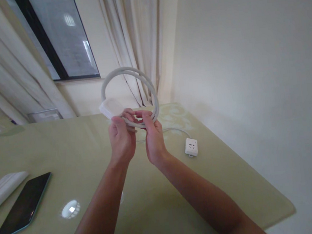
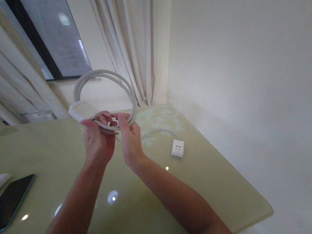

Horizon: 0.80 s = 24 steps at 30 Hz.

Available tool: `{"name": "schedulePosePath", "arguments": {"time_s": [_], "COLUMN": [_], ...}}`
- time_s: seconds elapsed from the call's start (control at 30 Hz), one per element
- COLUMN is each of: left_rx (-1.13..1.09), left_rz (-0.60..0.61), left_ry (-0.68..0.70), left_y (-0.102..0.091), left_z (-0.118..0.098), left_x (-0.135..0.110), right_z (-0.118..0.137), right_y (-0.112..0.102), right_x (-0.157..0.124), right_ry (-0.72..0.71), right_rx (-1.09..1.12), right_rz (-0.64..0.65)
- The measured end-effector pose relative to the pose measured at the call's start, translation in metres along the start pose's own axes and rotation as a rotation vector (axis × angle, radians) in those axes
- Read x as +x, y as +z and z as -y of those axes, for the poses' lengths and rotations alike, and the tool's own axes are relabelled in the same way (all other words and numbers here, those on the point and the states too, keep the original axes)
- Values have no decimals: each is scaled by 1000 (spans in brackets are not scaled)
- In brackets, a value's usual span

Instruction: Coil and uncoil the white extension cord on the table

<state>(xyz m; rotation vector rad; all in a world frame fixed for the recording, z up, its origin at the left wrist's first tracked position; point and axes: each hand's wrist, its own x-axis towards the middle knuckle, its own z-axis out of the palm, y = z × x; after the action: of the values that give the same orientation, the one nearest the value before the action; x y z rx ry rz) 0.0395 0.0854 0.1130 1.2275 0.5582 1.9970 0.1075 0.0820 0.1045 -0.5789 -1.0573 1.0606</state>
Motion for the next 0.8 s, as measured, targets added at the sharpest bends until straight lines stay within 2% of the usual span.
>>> {"name": "schedulePosePath", "arguments": {"time_s": [0.13, 0.2, 0.33, 0.4, 0.5, 0.6, 0.7, 0.8], "left_rx": [-52, -122, -238, -241, -195, -98, 41, 212], "left_rz": [-37, -61, -46, 5, 97, 186, 250, 237], "left_ry": [-157, -206, -238, -244, -321, -450, -514, -429], "left_y": [6, 5, -13, -28, -51, -71, -86, -94], "left_z": [-21, -37, -73, -89, -111, -130, -140, -139], "left_x": [4, 6, 17, 24, 35, 36, 27, 17], "right_z": [-4, -10, -30, -41, -52, -55, -46, -29], "right_y": [-4, -9, -18, -23, -36, -61, -92, -113], "right_x": [0, -1, -3, 0, 11, 28, 46, 59], "right_ry": [-7, -21, 73, 117, 37, 5, 80, 121], "right_rx": [-116, -202, -385, -520, -831, -1226, -1560, -1757], "right_rz": [199, 379, 862, 959, 947, 870, 679, 408]}}
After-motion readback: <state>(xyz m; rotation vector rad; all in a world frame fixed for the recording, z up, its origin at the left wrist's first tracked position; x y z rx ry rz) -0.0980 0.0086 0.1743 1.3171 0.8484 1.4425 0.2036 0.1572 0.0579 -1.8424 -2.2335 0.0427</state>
